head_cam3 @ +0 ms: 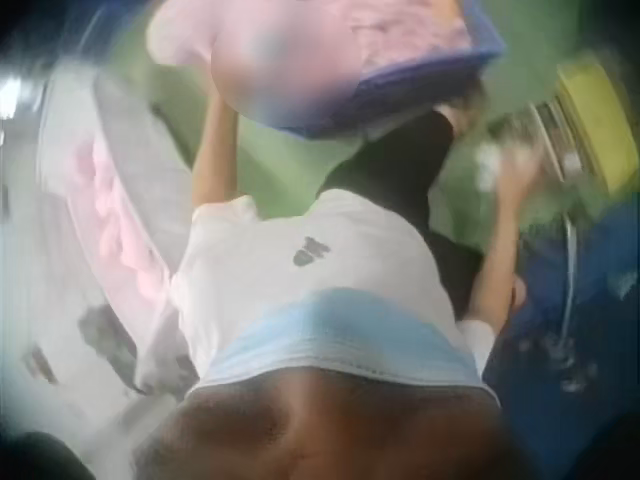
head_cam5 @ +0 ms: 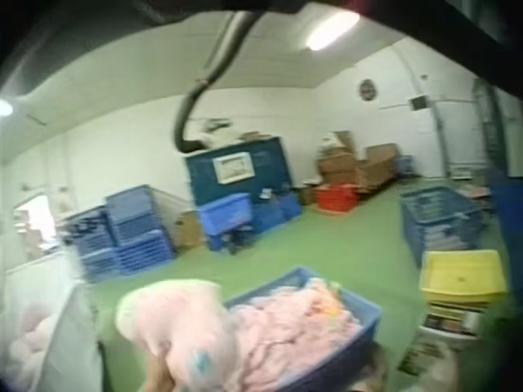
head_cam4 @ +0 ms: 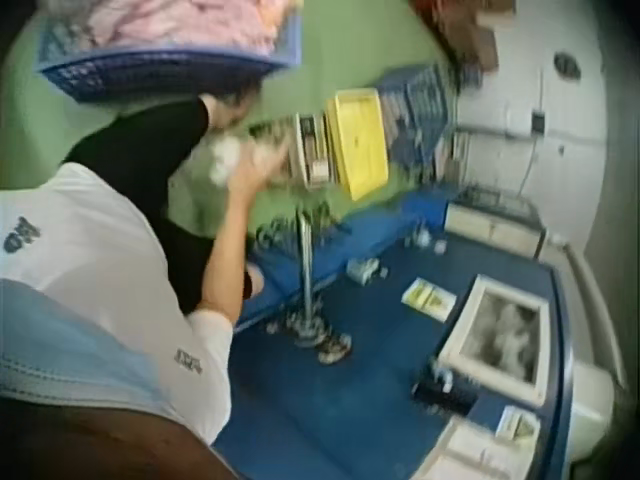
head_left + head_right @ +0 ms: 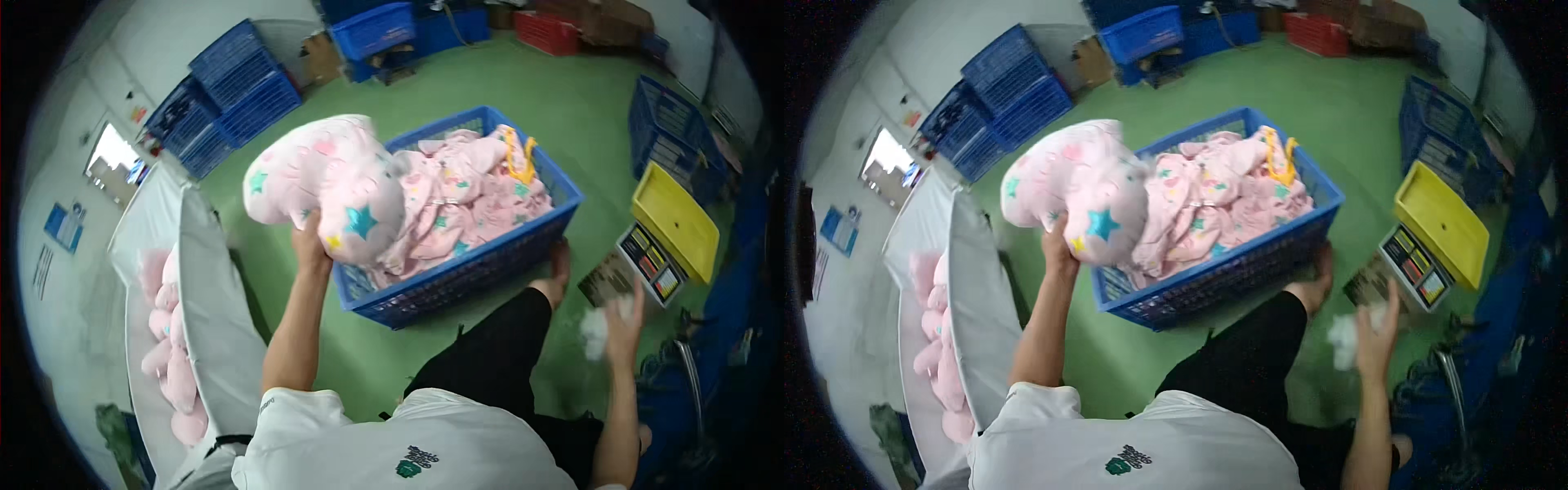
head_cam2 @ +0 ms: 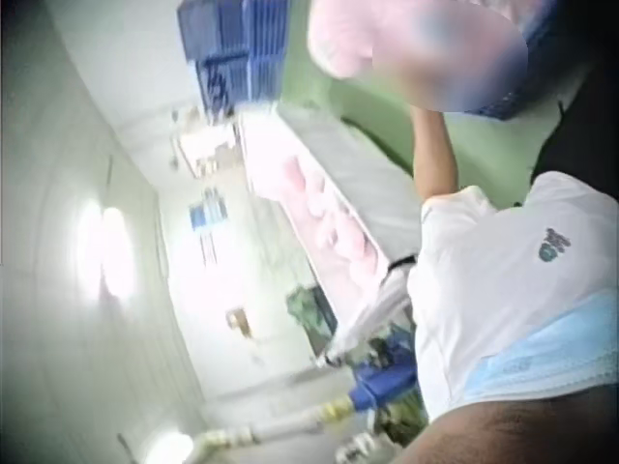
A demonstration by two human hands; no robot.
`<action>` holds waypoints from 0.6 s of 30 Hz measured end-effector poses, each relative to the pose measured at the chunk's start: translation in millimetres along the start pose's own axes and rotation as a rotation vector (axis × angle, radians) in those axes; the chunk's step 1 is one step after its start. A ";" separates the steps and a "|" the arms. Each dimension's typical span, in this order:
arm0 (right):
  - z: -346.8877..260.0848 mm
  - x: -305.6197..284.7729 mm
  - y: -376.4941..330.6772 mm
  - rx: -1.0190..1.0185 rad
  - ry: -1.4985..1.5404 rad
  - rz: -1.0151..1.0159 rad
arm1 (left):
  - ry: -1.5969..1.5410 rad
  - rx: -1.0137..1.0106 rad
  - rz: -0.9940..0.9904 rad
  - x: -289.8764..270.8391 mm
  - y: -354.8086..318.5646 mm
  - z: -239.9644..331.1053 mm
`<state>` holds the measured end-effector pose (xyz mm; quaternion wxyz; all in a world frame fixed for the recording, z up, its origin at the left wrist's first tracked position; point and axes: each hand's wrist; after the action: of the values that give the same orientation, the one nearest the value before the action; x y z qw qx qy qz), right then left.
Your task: The person is weighing plush pillows and moving them from a blue crate to another storage area.
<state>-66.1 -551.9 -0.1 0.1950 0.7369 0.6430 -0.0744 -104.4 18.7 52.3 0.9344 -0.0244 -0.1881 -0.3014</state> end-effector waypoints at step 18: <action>11.1 -138.6 76.0 -0.376 -0.854 0.057 | 0.080 -0.319 -0.411 78.0 -59.4 -148.2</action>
<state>-12.8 -690.8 54.3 0.5743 0.6094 0.4872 -0.2478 -30.2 -96.6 -60.6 0.8446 -0.1209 -0.1023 -0.5114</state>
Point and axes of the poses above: each hand's wrist, its own y-axis towards the middle knuckle, its own x-axis out of the palm, z = x × y, and after that the axes turned 2 degrees about -z, right-handed
